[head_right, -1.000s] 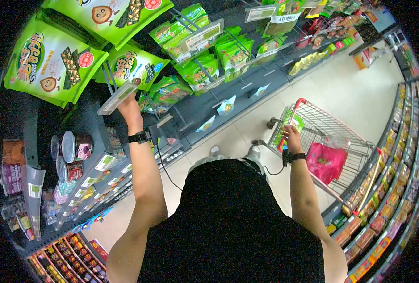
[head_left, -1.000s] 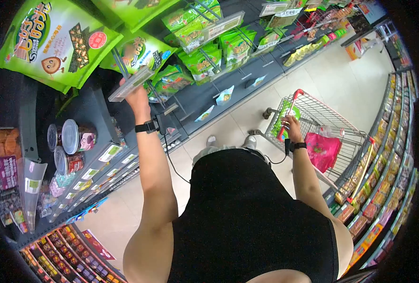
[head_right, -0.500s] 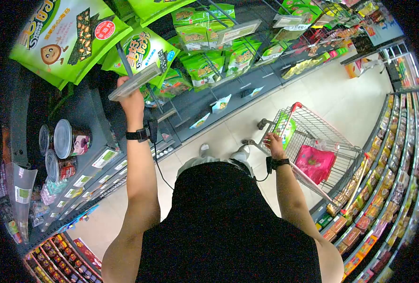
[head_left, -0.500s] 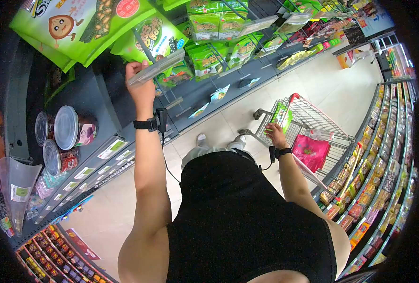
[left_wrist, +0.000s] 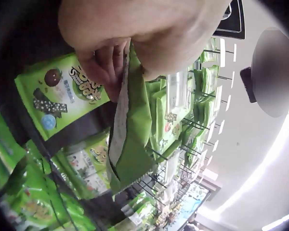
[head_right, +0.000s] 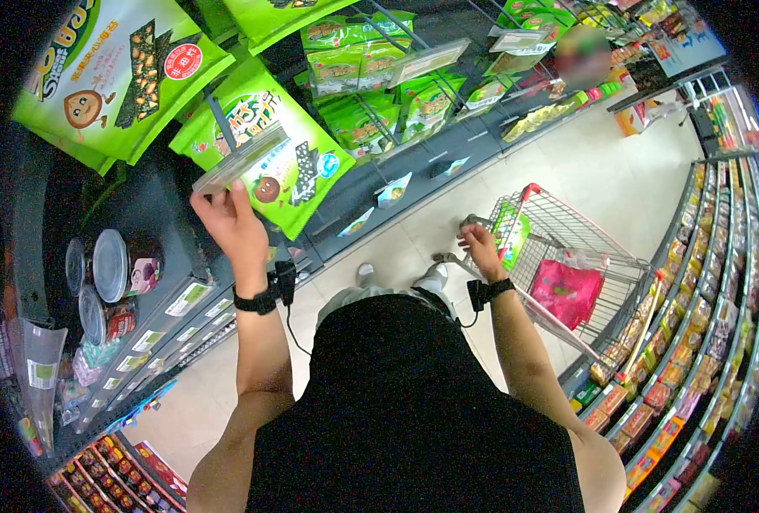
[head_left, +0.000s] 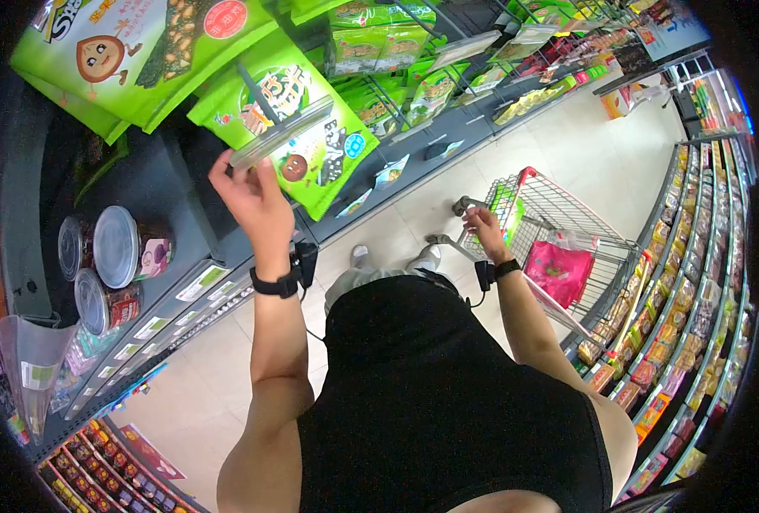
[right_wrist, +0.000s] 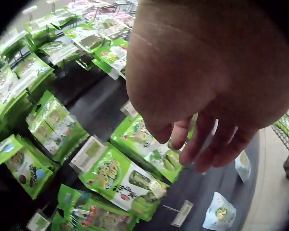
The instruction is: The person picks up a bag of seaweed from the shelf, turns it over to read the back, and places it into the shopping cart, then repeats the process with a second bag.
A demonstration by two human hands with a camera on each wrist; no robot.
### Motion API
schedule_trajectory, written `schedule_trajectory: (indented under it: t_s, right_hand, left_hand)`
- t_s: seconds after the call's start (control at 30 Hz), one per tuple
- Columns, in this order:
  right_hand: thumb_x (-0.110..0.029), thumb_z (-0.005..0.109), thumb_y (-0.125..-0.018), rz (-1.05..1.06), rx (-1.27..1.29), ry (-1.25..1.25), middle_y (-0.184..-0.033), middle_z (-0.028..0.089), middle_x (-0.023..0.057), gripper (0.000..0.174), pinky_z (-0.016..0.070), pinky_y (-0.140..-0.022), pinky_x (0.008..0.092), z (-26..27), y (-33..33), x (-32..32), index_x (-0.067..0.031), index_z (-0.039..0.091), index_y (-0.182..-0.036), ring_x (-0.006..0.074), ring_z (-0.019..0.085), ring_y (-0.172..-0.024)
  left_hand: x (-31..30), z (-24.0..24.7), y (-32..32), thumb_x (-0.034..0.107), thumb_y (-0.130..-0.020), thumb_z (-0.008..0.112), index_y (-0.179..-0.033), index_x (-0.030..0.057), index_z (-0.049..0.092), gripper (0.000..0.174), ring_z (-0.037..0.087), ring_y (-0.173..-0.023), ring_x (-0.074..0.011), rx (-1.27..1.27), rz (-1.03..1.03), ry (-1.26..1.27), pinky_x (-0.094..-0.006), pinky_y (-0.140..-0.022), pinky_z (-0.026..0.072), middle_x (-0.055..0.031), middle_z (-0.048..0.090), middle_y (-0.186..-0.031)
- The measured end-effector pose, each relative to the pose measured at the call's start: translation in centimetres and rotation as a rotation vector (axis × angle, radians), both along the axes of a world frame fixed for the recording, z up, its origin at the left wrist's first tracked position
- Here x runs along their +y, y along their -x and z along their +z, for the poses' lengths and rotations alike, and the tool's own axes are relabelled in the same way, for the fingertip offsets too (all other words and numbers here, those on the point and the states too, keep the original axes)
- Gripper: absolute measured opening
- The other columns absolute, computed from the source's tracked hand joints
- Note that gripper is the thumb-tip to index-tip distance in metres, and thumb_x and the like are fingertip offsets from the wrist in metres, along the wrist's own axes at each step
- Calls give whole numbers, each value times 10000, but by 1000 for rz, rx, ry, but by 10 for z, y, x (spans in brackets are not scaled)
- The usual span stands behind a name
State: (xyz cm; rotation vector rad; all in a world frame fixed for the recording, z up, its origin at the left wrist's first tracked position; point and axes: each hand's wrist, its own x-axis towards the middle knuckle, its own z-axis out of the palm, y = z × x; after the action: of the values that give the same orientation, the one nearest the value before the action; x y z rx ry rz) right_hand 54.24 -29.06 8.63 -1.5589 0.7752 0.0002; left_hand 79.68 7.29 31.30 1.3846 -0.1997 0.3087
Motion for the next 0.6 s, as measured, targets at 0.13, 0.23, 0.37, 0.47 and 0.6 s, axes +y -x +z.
schedule_trajectory:
  t_s: [0.13,0.23,0.37,0.47,0.6]
  right_hand:
    - [-131,523,-962,15,-161,16,-917,653,56,164,493,-718,273,47,-25,-1,-24,573,-1074,143,617,-794]
    - [-75,538,-949,73,-234,44,-930,642,68,156,496,-732,271,76,-44,10,-12,567,-1089,135,610,-822]
    - [-79,569,-938,250,-306,151,-983,637,69,201,503,-781,289,138,-67,58,1,552,-1121,144,613,-884]
    - [-245,699,-874,559,-352,210,-1335,473,113,640,461,-941,359,187,-79,99,-36,373,-1383,201,533,-1154]
    - [-398,773,-800,717,-493,136,-1480,309,163,1013,388,-1044,399,187,-74,142,-24,155,-1509,273,408,-1313]
  left_hand:
    - [-7,-7,27,1,-900,607,-1283,-46,366,455,555,-1126,-208,48,-120,-17,-332,-972,425,-195,555,-1236]
    - [-16,-32,39,8,-873,639,-1166,-54,504,328,592,-1066,-218,32,-213,-36,-349,-938,453,-178,597,-1171]
    - [-26,-41,48,123,-832,692,-1013,-20,599,248,658,-840,-295,-136,-282,-261,-366,-744,507,-169,657,-963]
    - [-37,-24,60,114,-822,674,-953,-11,598,196,637,-766,-287,-164,-418,-441,-356,-670,500,-138,617,-861]
    - [-60,-25,79,124,-750,744,-945,15,591,271,597,-729,-258,-235,-508,-545,-350,-641,486,-125,579,-860]
